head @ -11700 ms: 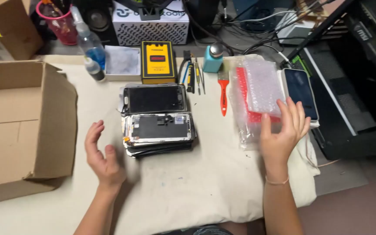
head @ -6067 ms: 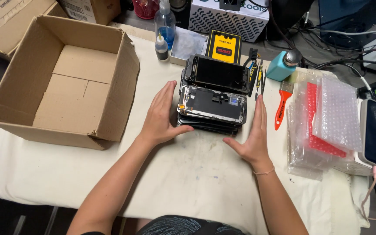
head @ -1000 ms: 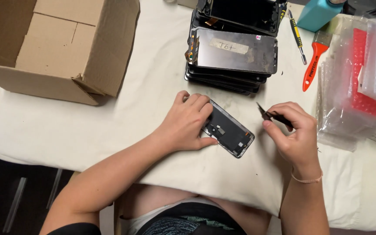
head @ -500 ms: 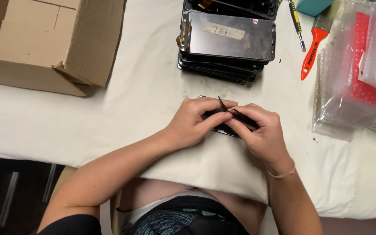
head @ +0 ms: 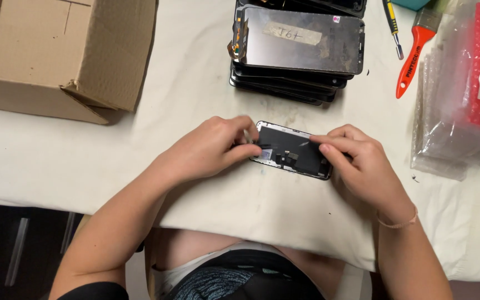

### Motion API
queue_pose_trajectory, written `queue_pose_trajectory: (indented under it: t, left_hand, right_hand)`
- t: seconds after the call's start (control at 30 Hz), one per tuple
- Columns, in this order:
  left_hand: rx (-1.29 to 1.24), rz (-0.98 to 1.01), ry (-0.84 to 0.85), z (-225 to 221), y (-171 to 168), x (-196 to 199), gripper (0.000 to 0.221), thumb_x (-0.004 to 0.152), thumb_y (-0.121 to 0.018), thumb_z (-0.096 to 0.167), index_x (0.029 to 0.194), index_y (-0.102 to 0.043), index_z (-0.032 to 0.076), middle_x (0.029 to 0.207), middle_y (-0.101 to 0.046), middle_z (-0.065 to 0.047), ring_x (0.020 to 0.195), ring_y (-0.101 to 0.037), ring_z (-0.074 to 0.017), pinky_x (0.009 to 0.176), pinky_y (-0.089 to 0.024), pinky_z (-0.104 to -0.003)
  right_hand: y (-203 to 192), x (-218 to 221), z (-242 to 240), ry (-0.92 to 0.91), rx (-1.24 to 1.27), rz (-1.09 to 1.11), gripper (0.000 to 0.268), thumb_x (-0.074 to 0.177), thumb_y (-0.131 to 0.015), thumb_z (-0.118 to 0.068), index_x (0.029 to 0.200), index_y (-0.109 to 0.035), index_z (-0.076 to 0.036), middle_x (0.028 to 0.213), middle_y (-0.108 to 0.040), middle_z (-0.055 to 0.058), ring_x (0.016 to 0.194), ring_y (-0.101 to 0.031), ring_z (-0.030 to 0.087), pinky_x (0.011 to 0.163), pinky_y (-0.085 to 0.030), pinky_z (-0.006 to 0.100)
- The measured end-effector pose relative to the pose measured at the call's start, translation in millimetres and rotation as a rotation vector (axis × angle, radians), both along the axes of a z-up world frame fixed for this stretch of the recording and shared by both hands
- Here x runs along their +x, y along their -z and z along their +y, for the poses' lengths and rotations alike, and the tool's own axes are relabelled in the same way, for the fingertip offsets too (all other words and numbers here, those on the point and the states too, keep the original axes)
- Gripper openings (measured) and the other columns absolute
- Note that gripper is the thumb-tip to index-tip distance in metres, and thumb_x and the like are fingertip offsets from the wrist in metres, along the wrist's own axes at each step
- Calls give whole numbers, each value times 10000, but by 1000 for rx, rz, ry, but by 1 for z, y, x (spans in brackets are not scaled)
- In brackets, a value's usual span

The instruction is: Using tweezers to peel off small adhesive stickers and protective films from a mobile phone component at a repair station.

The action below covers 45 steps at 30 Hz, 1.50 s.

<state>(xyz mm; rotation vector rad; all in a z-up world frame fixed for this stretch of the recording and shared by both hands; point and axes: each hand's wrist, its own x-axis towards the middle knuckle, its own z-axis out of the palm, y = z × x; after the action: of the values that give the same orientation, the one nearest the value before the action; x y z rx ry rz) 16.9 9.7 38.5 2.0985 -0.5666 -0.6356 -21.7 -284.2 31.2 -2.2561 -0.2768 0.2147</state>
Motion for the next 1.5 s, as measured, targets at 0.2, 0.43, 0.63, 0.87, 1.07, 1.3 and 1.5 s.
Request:
queue_pose_trajectory:
  t: [0.2,0.43,0.63,0.87,1.07,1.3,1.5]
  left_hand:
    - [136,-5,66,-6,9,-1,224,917,-751,280,861,-738,63,652,-725,-74,624,-721,-256,576,-563,-314]
    - [217,-58,73,-7,15,1,187,909,-755,291,847,-733,116,693,-743,-37,686,-734,-274,622,-569,-347]
    - [205,-50,69,-10,16,0,216,935,-728,268,791,-696,111,613,-686,-42,608,-695,-238,600,-568,-318]
    - [175,-121,71,-6,12,4,169,898,-759,252,874,-719,90,713,-728,-75,711,-734,-290,648,-591,-386]
    - [102,-174,61,-5,19,8,161,858,-802,254,872,-740,106,751,-738,-70,763,-745,-283,684,-606,-382]
    - [132,-129,42,-6,15,8,157,902,-761,270,847,-767,123,686,-714,-49,695,-725,-251,666,-599,-362]
    - [158,-102,52,-7,17,10,162,908,-747,274,847,-783,129,669,-719,-43,672,-723,-249,638,-592,-345]
  right_hand:
    - [4,-14,10,-20,-28,-67,184,912,-748,-105,1081,-811,-65,909,-725,119,891,-699,279,860,-555,409]
    - [13,-16,29,38,-153,-32,138,912,-765,-145,1035,-818,-117,902,-745,59,925,-705,236,853,-574,361]
    - [16,-15,37,35,-153,-14,103,895,-779,-134,992,-812,-119,883,-743,49,949,-712,244,850,-586,366]
    - [6,-24,39,156,-186,-83,70,912,-775,-114,980,-787,-103,893,-735,47,915,-709,233,761,-586,324]
    - [11,-26,41,160,-211,-64,82,894,-784,-115,974,-783,-97,865,-728,56,895,-708,240,725,-591,323]
    - [4,-27,38,211,-175,29,66,898,-777,-113,960,-793,-97,800,-720,59,824,-692,210,687,-588,309]
    - [17,-25,43,181,-177,2,57,868,-812,-148,912,-790,-121,773,-704,40,827,-702,241,756,-594,361]
